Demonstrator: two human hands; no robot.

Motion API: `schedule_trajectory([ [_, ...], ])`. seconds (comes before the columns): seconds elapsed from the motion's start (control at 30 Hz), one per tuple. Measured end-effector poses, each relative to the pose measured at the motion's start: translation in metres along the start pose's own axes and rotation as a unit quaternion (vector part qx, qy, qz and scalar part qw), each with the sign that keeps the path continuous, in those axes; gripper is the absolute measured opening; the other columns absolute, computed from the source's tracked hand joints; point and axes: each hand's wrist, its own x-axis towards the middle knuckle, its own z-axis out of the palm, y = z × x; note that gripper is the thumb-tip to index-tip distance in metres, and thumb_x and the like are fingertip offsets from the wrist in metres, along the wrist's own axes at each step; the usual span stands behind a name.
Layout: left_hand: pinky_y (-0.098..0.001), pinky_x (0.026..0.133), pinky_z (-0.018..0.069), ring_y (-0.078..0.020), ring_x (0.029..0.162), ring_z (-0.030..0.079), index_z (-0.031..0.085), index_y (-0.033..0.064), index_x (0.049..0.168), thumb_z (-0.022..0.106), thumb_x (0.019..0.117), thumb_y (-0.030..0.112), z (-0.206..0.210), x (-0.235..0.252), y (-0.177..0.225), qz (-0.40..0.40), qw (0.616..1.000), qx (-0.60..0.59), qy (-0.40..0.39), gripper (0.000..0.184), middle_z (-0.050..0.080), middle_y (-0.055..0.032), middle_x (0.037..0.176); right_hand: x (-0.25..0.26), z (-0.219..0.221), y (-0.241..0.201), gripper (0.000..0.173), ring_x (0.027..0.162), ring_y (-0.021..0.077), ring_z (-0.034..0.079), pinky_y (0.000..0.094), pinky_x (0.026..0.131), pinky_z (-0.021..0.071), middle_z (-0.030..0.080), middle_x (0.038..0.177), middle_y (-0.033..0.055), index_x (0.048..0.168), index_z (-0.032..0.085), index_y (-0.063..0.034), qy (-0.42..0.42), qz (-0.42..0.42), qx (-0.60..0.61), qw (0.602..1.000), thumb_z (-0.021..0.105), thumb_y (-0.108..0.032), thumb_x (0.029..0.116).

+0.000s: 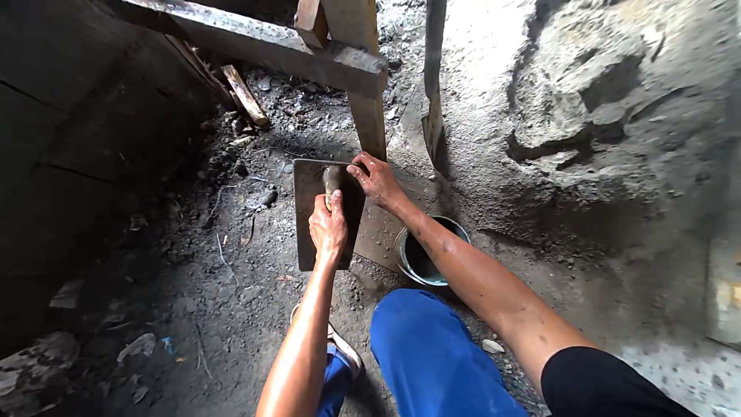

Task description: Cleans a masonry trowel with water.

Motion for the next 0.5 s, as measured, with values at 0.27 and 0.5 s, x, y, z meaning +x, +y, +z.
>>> schedule_trajectory([
  [0.27,-0.0588,0.061,0.0524,-0.0321,0.070,0.066,0.062,0.0212,0.119,0.035,0.0995,0.073,-0.004,0.003,0.002,0.013,0.999,0.040,-0.009,0.061,0.066,-0.0111,0.079,-0.008,-0.010,0.005,0.053,0.086,0.0305,0.071,0.0510,0.068,0.0571,0.069,0.091,0.0119,0.109,0.068,-0.0095,-0.025,0.020,-0.193,0.981,0.035,-0.052,0.1097],
  [0.5,-0.0513,0.061,0.0560,-0.0264,0.065,0.064,0.060,0.0147,0.119,0.033,0.1013,0.071,-0.013,0.013,-0.017,-0.048,0.997,-0.054,0.012,0.065,0.063,-0.0098,0.075,-0.053,-0.071,-0.011,0.050,0.096,0.0343,0.069,0.0560,0.079,0.0567,0.067,0.102,0.0168,0.097,0.068,-0.0038,-0.088,0.111,-0.190,0.972,0.041,-0.044,0.1090],
])
